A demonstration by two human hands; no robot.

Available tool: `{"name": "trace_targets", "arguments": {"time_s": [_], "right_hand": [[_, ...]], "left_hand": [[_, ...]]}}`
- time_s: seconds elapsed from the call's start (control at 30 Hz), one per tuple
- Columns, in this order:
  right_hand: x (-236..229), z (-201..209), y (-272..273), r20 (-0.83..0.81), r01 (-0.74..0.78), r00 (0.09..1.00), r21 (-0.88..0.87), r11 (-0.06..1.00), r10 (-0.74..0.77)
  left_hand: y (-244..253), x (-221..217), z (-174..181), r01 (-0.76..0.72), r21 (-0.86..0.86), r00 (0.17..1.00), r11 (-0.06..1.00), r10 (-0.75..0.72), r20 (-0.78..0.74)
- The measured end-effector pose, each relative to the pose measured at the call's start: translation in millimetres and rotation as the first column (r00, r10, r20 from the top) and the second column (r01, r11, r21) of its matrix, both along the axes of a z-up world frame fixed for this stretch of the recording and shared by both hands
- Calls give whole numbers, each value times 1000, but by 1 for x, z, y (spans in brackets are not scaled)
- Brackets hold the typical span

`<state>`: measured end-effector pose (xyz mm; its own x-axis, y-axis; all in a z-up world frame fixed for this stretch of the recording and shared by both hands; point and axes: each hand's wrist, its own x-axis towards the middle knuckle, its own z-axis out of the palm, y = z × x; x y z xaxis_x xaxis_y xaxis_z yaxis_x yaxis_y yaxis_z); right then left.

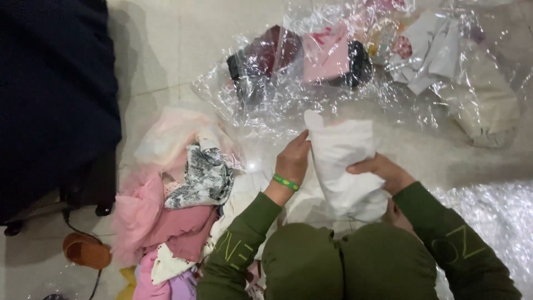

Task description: Folding various items of clothing and placing them into individual clear plastic bags on the floor.

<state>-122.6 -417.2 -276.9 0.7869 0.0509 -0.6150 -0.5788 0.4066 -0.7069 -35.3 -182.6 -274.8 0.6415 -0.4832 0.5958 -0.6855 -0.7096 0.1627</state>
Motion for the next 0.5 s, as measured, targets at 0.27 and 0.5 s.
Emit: {"name": "trace_targets", "arguments": {"time_s": [0.27, 0.5], "right_hand": [[9, -49, 0, -36, -155, 988, -128, 980, 151], [5, -48, -21, 90, 171, 984, -197, 965, -156]], "left_hand": [[-7, -3, -42, 174, -38, 980, 984, -170, 103], [-27, -43, 53, 404, 22, 866, 915, -390, 313]]}}
